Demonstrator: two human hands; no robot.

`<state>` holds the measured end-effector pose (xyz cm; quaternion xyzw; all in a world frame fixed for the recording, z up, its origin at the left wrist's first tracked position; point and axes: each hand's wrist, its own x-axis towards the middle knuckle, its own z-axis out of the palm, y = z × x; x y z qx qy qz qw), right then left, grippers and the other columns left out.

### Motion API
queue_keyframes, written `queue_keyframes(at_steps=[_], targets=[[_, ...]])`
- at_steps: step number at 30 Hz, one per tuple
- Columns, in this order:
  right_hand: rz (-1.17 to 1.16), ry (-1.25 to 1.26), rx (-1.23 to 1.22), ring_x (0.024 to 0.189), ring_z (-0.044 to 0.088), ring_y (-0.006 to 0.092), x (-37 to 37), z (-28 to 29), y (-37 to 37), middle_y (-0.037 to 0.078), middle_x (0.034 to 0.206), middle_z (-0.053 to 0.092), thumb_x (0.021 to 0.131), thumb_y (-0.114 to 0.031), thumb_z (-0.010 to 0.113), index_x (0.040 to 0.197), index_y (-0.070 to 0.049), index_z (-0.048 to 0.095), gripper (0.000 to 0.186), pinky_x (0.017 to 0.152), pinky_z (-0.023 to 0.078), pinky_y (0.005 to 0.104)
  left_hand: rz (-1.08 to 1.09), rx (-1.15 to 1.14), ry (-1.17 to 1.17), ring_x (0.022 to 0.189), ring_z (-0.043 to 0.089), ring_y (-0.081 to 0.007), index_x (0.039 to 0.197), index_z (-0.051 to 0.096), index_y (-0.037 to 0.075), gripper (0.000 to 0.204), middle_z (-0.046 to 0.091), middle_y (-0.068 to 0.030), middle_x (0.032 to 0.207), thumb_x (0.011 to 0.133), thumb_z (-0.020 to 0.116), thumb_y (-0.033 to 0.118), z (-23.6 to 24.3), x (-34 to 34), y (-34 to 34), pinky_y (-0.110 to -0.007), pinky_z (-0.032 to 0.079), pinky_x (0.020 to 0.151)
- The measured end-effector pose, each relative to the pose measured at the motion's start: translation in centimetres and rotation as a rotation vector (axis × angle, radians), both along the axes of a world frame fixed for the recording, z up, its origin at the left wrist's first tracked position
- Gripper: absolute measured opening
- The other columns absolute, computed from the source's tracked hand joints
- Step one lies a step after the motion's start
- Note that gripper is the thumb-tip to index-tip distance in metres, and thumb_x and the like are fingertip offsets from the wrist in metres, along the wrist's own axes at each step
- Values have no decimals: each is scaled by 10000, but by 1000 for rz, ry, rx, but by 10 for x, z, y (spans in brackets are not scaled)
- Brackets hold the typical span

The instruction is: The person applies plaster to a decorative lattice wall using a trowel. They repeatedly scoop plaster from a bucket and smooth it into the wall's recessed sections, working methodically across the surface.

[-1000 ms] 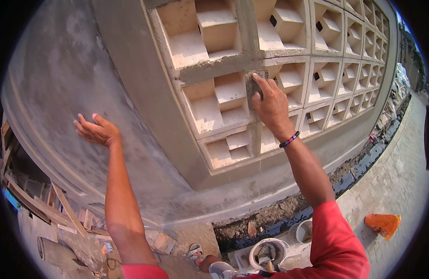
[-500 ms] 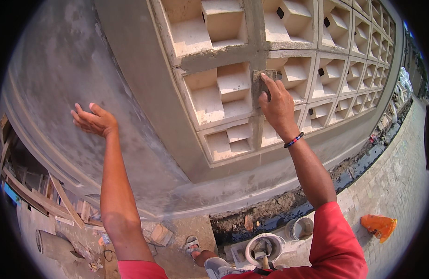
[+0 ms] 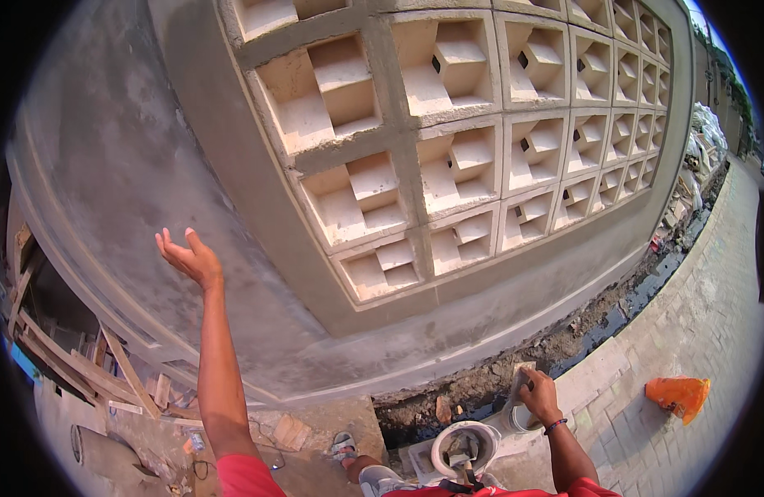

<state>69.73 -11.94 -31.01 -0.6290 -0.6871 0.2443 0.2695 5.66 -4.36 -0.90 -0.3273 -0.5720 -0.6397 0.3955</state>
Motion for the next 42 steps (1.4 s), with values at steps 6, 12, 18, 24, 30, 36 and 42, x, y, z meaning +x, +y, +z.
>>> queue_keyframes(at_steps=[6, 12, 18, 24, 30, 36, 42], targets=[[-201, -51, -32, 717, 669, 330, 101, -73, -88, 203, 829, 689, 686, -96, 645, 1104, -15, 715, 431, 723, 543, 407, -308, -679, 609, 1279, 404, -394, 1420, 432, -43, 653, 464, -204, 1330, 855, 671, 180, -54, 229, 36, -509, 337, 1081], [-401, 90, -102, 968, 682, 416, 155, -94, -162, 275, 985, 701, 674, -59, 601, 1092, 55, 694, 443, 927, 519, 435, 37, -862, 550, 1095, 443, -324, 1440, 409, 6, 734, 455, -162, 1262, 833, 712, 287, -48, 272, 106, -457, 389, 921], [-556, 63, -140, 900, 692, 403, 184, -116, -234, 270, 926, 705, 656, -32, 588, 1089, 58, 694, 455, 858, 532, 422, 171, -833, 590, 1291, 353, -381, 1454, 403, 17, 749, 340, -188, 1454, 839, 698, 326, -65, 271, 109, -514, 330, 1017], [-559, 96, -88, 925, 691, 407, 186, -117, -250, 273, 961, 704, 665, -44, 603, 1109, 36, 697, 461, 870, 533, 433, 31, -831, 621, 1477, 145, -430, 1493, 362, 13, 778, 212, -163, 1608, 843, 677, 304, -61, 290, 105, -574, 222, 1141], [-496, 97, -131, 962, 677, 402, 186, -110, -220, 250, 1021, 697, 702, -111, 611, 1138, -35, 701, 452, 897, 534, 429, 43, -1035, 578, 1519, 63, -388, 1541, 262, 18, 877, 173, -136, 1641, 822, 702, 262, -65, 271, 97, -590, 66, 1200], [-535, 171, -173, 984, 674, 391, 194, -135, -240, 232, 1037, 704, 721, -170, 652, 1177, -79, 694, 467, 914, 526, 443, -126, -929, 670, 1478, 201, -397, 1403, 471, 22, 598, 397, -115, 1518, 850, 669, 136, -110, 286, 57, -599, 77, 1202], [-623, 219, -230, 999, 669, 398, 199, -156, -262, 236, 1045, 700, 728, -166, 645, 1149, -70, 701, 435, 915, 525, 449, -640, -1195, 537, 1279, 482, -351, 934, 696, 42, 194, 668, -101, 1151, 837, 719, 208, -252, 332, -41, -612, 58, 1193]])
